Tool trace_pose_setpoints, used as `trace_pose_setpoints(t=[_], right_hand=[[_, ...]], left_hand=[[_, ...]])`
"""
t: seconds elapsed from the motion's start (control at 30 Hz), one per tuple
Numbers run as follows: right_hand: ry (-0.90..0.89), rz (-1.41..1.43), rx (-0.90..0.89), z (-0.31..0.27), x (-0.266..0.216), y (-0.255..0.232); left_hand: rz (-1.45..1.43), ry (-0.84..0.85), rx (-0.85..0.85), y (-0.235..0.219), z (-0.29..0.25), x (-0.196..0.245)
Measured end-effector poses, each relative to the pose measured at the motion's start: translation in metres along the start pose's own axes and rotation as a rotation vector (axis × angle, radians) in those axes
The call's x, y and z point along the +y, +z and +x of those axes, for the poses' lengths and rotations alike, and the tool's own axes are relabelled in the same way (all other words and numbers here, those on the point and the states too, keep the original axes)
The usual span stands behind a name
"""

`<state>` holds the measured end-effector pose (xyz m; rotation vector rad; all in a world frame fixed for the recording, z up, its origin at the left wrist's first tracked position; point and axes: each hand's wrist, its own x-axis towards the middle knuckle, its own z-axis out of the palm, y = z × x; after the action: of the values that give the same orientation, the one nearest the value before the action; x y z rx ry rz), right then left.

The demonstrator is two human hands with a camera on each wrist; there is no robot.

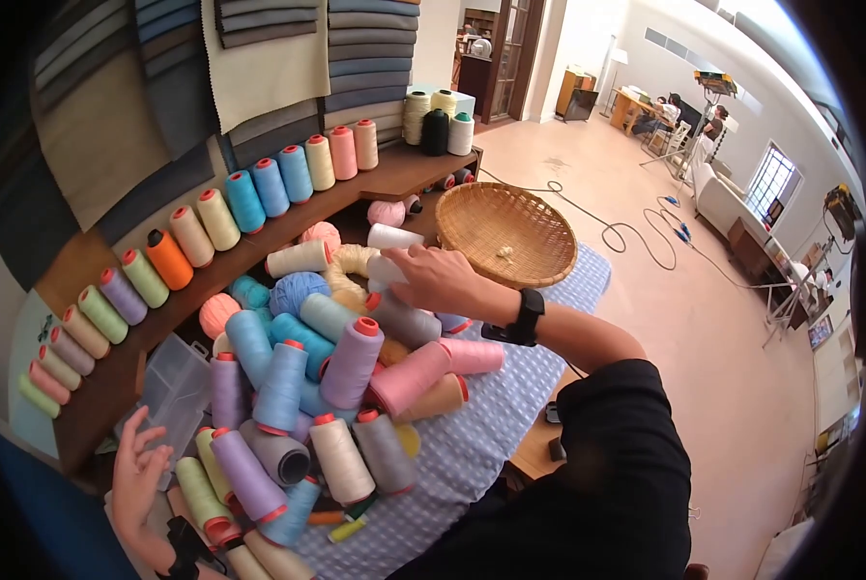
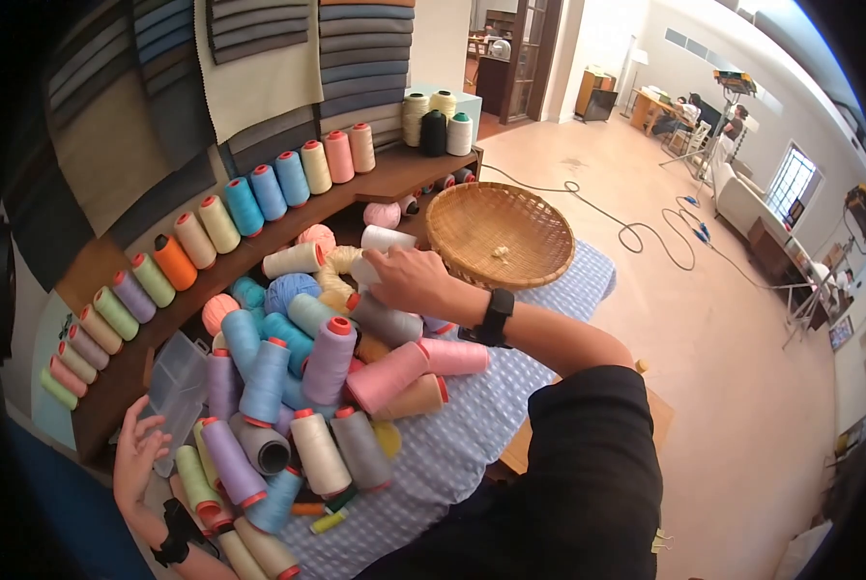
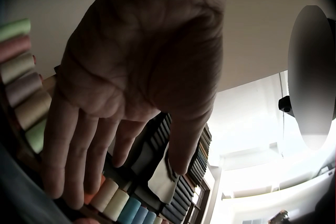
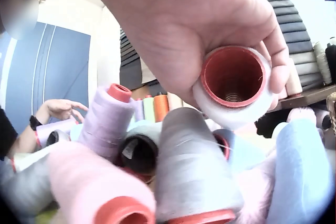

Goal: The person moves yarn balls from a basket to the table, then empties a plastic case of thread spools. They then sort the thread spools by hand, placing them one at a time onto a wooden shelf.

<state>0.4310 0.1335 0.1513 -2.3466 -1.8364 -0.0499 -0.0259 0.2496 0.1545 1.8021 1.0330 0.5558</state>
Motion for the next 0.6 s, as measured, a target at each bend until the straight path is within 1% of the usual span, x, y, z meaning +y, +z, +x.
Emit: trace_pose_setpoints(t=[0.1, 0.13, 0.2, 0.23, 0.3, 0.33, 0.43, 0.5, 0.57, 0.6], right_hand=[[-0.015, 0.072, 0.042, -0.012, 0.004, 0.005], [-0.008, 0.07, 0.043, -0.015, 0.008, 0.009], [-0.034, 0.148, 0.109, -0.02, 0.015, 0.017], [-0.03, 0.147, 0.11, -0.027, 0.015, 0.016], [-0.031, 0.099, 0.187, -0.045, 0.016, 0.015], [-0.029, 0.097, 0.183, -0.052, 0.019, 0.016], [-0.043, 0.073, 0.154, -0.075, 0.027, 0.017], [0.008, 0.073, 0.077, -0.095, 0.022, 0.004], [0.147, -0.109, -0.064, -0.116, 0.014, -0.006], [0.168, -0.181, -0.073, -0.131, 0.007, -0.01]], left_hand=[[-0.006, 0.01, -0.007, 0.003, 0.0, 0.004], [-0.04, -0.011, -0.001, 0.005, -0.001, 0.008], [-0.07, -0.029, 0.003, 0.005, -0.001, 0.011], [-0.054, -0.027, 0.002, 0.005, -0.001, 0.011], [-0.044, -0.028, 0.0, 0.005, -0.002, 0.009], [-0.055, -0.013, -0.003, 0.003, -0.002, 0.008], [-0.064, 0.0, -0.008, 0.003, -0.003, 0.01], [-0.064, -0.001, -0.006, 0.003, -0.004, 0.01], [-0.061, 0.004, 0.005, 0.003, -0.005, 0.009], [-0.061, 0.005, 0.009, 0.002, -0.005, 0.009]])
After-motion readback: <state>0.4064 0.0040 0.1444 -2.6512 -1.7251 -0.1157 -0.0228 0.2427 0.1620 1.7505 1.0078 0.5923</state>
